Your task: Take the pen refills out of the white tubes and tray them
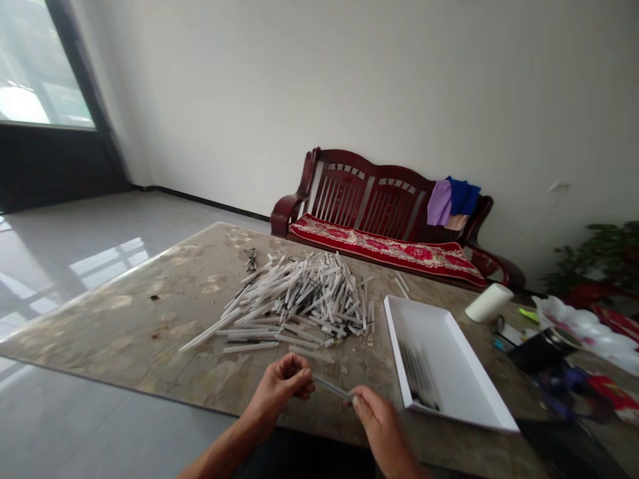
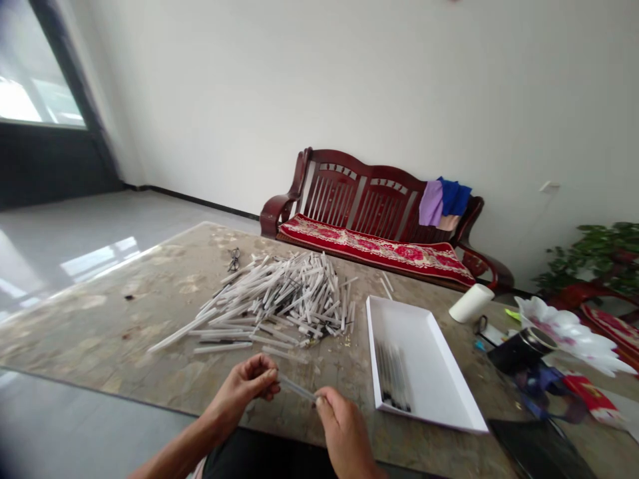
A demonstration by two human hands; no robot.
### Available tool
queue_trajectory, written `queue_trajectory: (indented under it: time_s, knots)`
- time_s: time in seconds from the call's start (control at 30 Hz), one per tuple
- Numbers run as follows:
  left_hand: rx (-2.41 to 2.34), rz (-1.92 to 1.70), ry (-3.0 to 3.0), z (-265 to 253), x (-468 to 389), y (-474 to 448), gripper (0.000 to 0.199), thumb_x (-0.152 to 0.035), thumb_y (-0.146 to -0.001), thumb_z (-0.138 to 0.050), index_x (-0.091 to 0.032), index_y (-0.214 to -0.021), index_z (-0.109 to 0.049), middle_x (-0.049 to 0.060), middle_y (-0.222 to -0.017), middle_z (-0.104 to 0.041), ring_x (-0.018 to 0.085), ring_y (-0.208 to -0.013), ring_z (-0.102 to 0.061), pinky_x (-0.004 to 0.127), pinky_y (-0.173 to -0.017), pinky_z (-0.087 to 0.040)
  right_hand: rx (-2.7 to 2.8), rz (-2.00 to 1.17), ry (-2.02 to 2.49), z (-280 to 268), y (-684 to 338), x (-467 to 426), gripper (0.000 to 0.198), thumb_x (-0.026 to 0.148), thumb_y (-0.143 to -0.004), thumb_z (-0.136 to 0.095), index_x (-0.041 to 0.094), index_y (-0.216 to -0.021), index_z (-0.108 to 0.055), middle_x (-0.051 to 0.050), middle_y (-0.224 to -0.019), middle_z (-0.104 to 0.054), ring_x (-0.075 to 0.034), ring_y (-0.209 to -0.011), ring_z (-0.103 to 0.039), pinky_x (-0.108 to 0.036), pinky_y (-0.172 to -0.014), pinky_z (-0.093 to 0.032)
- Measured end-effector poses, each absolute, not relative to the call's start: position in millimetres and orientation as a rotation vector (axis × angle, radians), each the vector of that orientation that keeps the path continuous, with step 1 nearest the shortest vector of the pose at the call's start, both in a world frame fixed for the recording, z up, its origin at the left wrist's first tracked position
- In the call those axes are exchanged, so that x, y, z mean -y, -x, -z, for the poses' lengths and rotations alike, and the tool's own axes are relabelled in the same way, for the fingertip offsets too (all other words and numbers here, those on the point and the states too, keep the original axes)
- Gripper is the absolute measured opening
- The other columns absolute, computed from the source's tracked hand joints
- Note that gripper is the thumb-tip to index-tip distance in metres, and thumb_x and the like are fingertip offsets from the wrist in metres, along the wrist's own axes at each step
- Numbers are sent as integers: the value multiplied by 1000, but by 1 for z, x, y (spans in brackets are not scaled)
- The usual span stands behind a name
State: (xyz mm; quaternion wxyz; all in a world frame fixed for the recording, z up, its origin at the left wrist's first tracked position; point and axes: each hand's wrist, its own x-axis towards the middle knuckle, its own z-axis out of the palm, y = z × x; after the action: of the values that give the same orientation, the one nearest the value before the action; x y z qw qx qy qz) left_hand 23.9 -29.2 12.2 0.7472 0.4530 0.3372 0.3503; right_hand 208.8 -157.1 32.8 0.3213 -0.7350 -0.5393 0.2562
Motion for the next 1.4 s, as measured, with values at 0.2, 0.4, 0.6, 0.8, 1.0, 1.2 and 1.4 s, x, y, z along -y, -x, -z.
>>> queue_trajectory:
  time_s: [0.2, 0.4, 0.6, 0.8, 1.0, 1.2, 1.4]
  knots:
    - [-965, -823, -1471, -7, -2, -12, 47, -52, -79, -59, -22, -115, -59, -1, -70, -67, 21, -60, -66, 26, -47, -48, 1072, -535, 2141, -50, -287, 176, 39, 50, -95, -33, 23, -103, -61, 0, -68, -69, -18, -68, -66, -25, -62, -45]
    - [-1183, -844, -1746, 5, -26, 7, 37, -47, -84, -51, -25, -110, -65, 1, -80, -74, 23, -67, -68, 30, -61, -54, 984, -23, 2905, -67, -363, 192, 34, 33, -94, -36, 24, -93, -69, -10, -98, -76, -25, -89, -70, -31, -71, -45]
    - [-1218, -837, -1855, 3, -22, 8, 25, -41, -85, -51, -26, -98, -66, 1, -86, -76, 24, -79, -70, 31, -75, -53, 1061, 78, 3081, -56, -358, 190, 34, 32, -93, -39, 27, -91, -73, -11, -86, -77, -29, -83, -72, -34, -65, -46]
    - [-1182, -865, -1901, -3, -19, 9, 21, -39, -85, -50, -27, -90, -67, -1, -84, -76, 23, -78, -71, 29, -76, -52, 1201, 89, 3036, -49, -364, 193, 27, 29, -92, -45, 28, -89, -72, -8, -83, -77, -27, -82, -72, -32, -63, -44]
    - [-1128, -773, -2037, 3, -21, 11, 20, -33, -88, -49, -27, -90, -68, 0, -91, -77, 24, -87, -72, 30, -80, -51, 1370, 306, 2840, -55, -347, 162, 23, 24, -93, -49, 22, -98, -72, -10, -96, -74, -26, -89, -69, -33, -71, -49]
    - [-1090, -754, -2129, 8, -19, 13, 22, -28, -90, -47, -27, -95, -68, 3, -97, -75, 24, -90, -71, 31, -81, -51, 1729, 290, 2285, -50, -284, 76, 28, 35, -97, -58, 21, -121, -61, -8, -123, -62, -20, -102, -64, -39, -87, -55]
    - [-1075, -785, -2122, 7, -16, 11, 21, -26, -91, -48, -26, -92, -69, 4, -92, -74, 23, -85, -71, 29, -78, -51, 1799, 326, 2186, -49, -265, 27, 31, 36, -96, -60, 21, -124, -59, -8, -127, -60, -21, -105, -63, -42, -89, -55]
